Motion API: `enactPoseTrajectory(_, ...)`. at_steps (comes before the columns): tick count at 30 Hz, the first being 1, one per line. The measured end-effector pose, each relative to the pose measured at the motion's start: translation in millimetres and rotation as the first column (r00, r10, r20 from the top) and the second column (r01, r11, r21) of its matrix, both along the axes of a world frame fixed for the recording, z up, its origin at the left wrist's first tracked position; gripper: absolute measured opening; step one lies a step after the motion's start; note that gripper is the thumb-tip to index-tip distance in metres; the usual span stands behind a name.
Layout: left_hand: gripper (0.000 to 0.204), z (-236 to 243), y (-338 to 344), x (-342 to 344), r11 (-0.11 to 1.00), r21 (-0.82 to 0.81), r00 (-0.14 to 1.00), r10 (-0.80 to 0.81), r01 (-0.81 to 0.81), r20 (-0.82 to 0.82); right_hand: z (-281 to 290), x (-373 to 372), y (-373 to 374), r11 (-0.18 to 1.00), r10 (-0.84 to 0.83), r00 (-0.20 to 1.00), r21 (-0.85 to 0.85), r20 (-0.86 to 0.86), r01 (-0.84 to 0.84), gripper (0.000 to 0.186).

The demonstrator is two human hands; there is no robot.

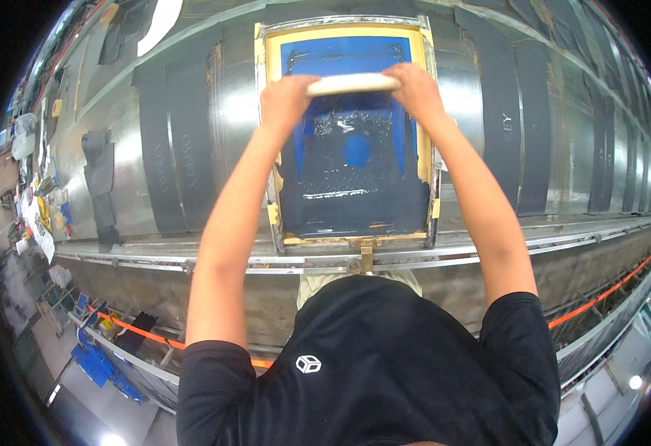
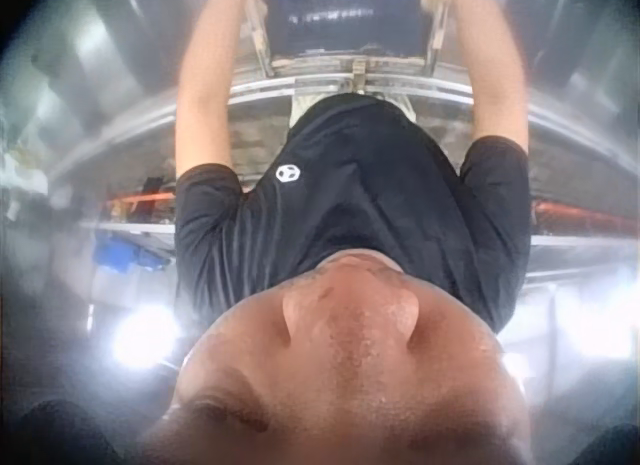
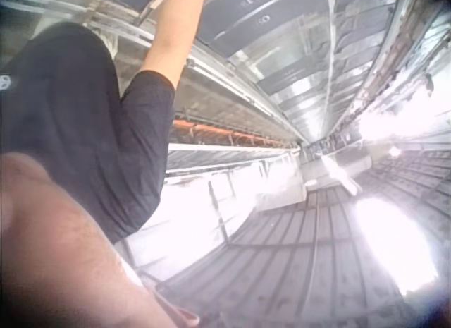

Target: The person repeatedly pulls a squeegee across a screen-printing frame to spread blue ink over a mesh screen. The action is performed multiple times in a consistent back-and-forth motion on the same frame.

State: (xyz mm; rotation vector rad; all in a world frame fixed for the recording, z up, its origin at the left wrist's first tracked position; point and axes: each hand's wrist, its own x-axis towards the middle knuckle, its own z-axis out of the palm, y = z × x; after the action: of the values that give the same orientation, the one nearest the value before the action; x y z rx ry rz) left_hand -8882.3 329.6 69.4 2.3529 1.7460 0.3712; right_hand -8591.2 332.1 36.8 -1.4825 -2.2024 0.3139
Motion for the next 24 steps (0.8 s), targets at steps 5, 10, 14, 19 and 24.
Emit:
enactPoseTrajectory(5, 0.031, 10.8, 79.8, 6.6, 0.986, -0.156, 0.995, 0.055, -0.068, -0.085, 28.4, -1.9, 75.8, 0.956, -0.076, 0.991, -0.275, 0.105, 0.103, 0.032)
enactPoseTrajectory(10, 0.033, 6.8, 101.2, 10.1, 0.981, -0.187, 0.982, 0.018, -0.054, -0.186, 14.0, 4.4, 91.8, 0.964, -0.104, 0.987, -0.231, 0.125, 0.131, 0.033)
enactPoseTrajectory(14, 0.036, 1.7, 100.4, 10.4, 0.988, -0.150, 0.983, 0.003, -0.031, -0.184, 7.9, 7.2, 93.3, 0.962, -0.112, 0.986, -0.236, 0.126, 0.139, 0.034)
enactPoseTrajectory(19, 0.038, 6.6, 58.2, 9.5, 0.960, -0.278, 0.986, 0.000, -0.047, -0.165, 9.7, 1.8, 44.8, 0.951, -0.068, 0.995, -0.296, 0.072, 0.087, 0.031)
enactPoseTrajectory(24, 0.038, 6.2, -71.6, 5.6, 0.977, -0.214, 0.999, -0.020, 0.014, -0.030, 10.5, 1.5, -87.7, 0.989, -0.017, 0.997, -0.147, -0.072, 0.006, 0.038)
